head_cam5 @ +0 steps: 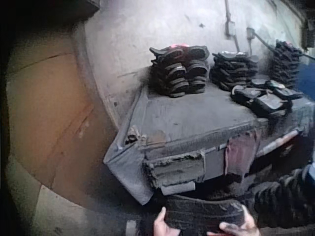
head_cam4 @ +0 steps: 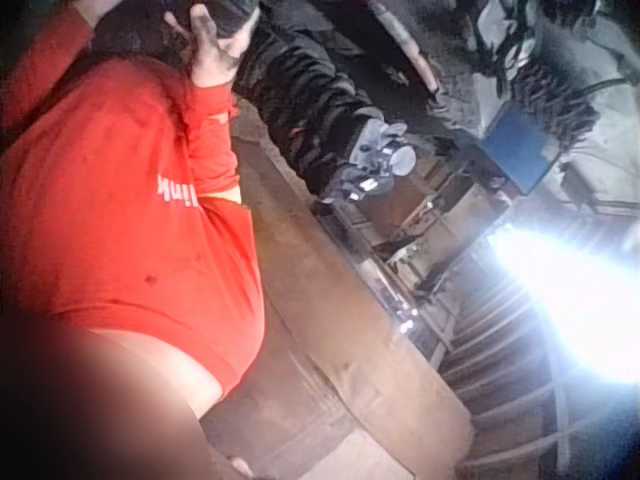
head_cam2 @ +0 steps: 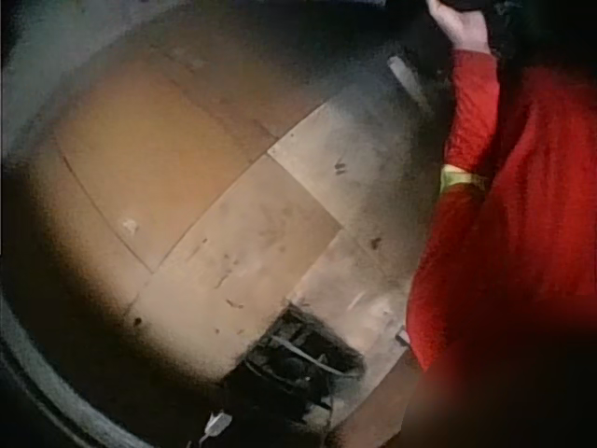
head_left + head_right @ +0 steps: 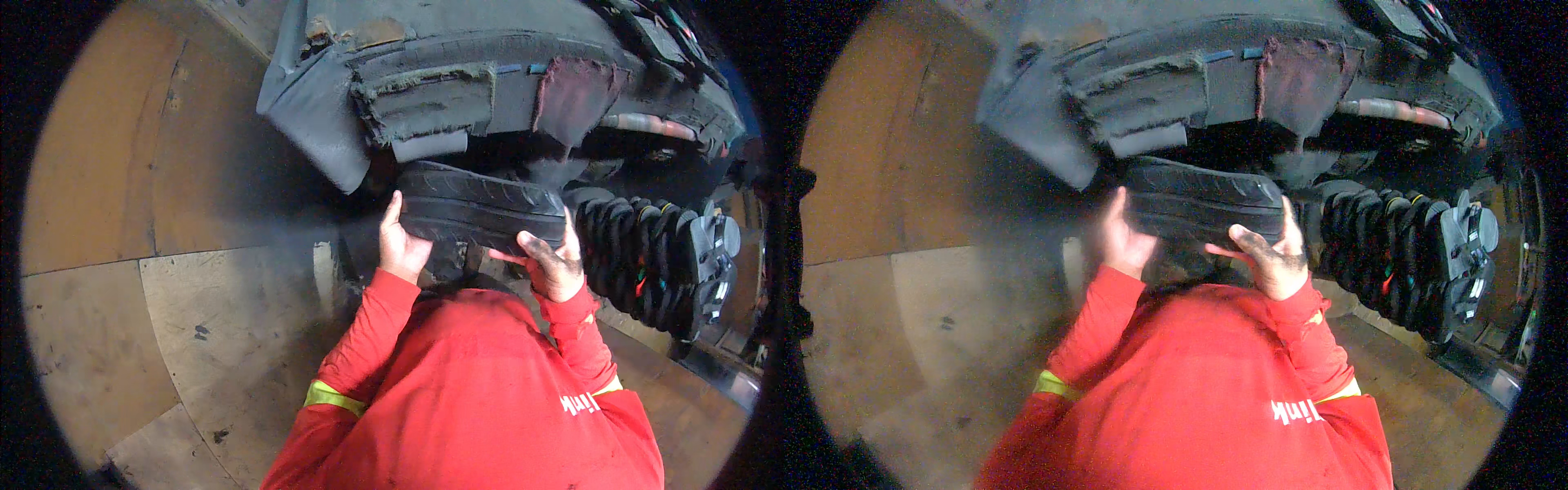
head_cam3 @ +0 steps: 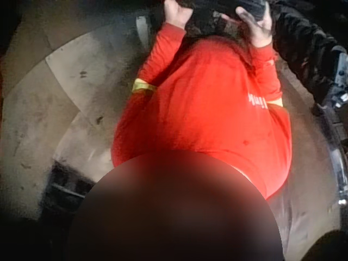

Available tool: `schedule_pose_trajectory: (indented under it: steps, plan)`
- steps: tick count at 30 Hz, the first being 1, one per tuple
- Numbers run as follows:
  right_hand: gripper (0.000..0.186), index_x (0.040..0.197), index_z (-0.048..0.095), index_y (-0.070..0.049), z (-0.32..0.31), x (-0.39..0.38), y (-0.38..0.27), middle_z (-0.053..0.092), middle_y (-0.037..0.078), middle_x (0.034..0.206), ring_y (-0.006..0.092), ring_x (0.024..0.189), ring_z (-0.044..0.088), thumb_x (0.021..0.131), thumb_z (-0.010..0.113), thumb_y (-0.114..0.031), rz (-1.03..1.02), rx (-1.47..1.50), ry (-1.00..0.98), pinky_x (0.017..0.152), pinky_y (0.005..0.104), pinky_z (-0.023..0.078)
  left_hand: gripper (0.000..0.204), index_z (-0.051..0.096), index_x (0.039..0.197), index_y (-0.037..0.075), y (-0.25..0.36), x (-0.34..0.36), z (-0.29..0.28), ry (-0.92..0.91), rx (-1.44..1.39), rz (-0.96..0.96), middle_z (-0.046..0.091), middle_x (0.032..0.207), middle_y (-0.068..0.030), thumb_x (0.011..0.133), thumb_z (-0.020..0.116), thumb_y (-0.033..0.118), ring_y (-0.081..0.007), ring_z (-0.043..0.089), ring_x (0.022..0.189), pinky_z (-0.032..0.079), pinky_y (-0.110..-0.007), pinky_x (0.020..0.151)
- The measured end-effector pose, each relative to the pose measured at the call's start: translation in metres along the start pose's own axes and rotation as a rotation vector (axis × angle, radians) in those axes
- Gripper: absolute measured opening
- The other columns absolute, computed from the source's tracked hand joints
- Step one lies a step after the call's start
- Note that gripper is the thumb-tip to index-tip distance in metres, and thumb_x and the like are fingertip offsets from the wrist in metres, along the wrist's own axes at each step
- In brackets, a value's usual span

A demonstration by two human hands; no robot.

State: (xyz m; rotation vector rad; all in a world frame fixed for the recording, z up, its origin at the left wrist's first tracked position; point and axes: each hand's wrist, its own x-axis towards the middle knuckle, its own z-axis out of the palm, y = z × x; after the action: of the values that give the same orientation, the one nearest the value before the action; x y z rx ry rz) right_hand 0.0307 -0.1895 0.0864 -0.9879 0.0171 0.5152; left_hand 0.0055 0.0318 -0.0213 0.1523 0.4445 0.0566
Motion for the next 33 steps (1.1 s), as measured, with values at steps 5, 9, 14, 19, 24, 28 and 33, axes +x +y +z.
schedule_pose_trajectory:
  steps: [5, 9, 14, 19, 24, 28, 33]
  plan:
    - [0.057, 0.142, 0.036, -0.007, -0.02, -0.021, 0.01, 0.052, 0.019, 0.136, 0.0398, 0.12, 0.058, 0.09, 0.057, 0.005, -0.113, 0.031, -0.004, 0.089, 0.0588, 0.057, 0.034, 0.062, 0.123, 0.006, -0.001, 0.0, 0.001, -0.032, 0.041, -0.066, 0.064, 0.126, -0.0122, 0.1, 0.057, 0.03, -0.0304, 0.059, 0.118, 0.043, -0.051, 0.106]
    - [0.06, 0.142, 0.036, -0.008, -0.041, -0.035, 0.03, 0.051, 0.019, 0.138, 0.0406, 0.124, 0.055, 0.089, 0.06, 0.004, -0.182, 0.118, 0.018, 0.092, 0.0629, 0.054, 0.028, 0.062, 0.122, 0.008, -0.002, 0.002, 0.006, -0.001, 0.096, -0.104, 0.066, 0.122, -0.0096, 0.1, 0.057, 0.025, -0.0278, 0.06, 0.116, 0.044, -0.049, 0.104]
    - [0.059, 0.141, 0.039, -0.007, -0.075, -0.049, 0.056, 0.052, 0.018, 0.138, 0.0393, 0.125, 0.055, 0.089, 0.064, 0.001, -0.206, 0.209, 0.043, 0.096, 0.0639, 0.051, 0.026, 0.06, 0.123, 0.009, -0.01, 0.003, 0.02, -0.054, 0.197, -0.148, 0.065, 0.123, -0.0077, 0.1, 0.057, 0.021, -0.0255, 0.06, 0.115, 0.045, -0.046, 0.103]
    - [0.054, 0.144, 0.04, -0.008, -0.117, -0.041, 0.071, 0.05, 0.017, 0.143, 0.0392, 0.129, 0.051, 0.093, 0.059, -0.006, -0.195, 0.29, 0.063, 0.099, 0.0613, 0.048, 0.028, 0.056, 0.125, 0.007, -0.024, 0.0, 0.041, -0.17, 0.356, -0.079, 0.062, 0.124, -0.0078, 0.099, 0.059, 0.015, -0.0235, 0.059, 0.116, 0.045, -0.044, 0.102]
    - [0.036, 0.133, 0.051, -0.002, -0.156, 0.031, 0.078, 0.057, 0.016, 0.136, 0.033, 0.124, 0.056, 0.1, 0.054, -0.014, -0.077, 0.518, 0.189, 0.107, 0.0525, 0.043, 0.036, 0.053, 0.128, 0.007, -0.04, -0.036, 0.046, -0.138, 0.579, 0.099, 0.061, 0.123, -0.0079, 0.093, 0.063, 0.008, -0.0237, 0.058, 0.115, 0.044, -0.041, 0.103]
    - [0.03, 0.126, 0.055, 0.0, -0.141, 0.095, 0.091, 0.063, 0.017, 0.128, 0.0324, 0.12, 0.06, 0.102, 0.053, -0.018, 0.13, 0.614, 0.045, 0.104, 0.0517, 0.046, 0.054, 0.047, 0.136, 0.007, -0.044, -0.054, 0.03, -0.146, 0.617, 0.294, 0.054, 0.134, -0.0087, 0.087, 0.07, 0.01, -0.0266, 0.052, 0.125, 0.04, -0.044, 0.108]
    - [0.029, 0.121, 0.058, 0.001, -0.104, 0.13, 0.094, 0.066, 0.018, 0.122, 0.0296, 0.111, 0.066, 0.101, 0.056, -0.02, 0.333, 0.561, -0.069, 0.096, 0.0475, 0.054, 0.068, 0.042, 0.143, 0.009, -0.037, -0.054, 0.015, -0.02, 0.581, 0.425, 0.052, 0.138, -0.0077, 0.082, 0.07, 0.011, -0.0242, 0.05, 0.128, 0.036, -0.044, 0.112]
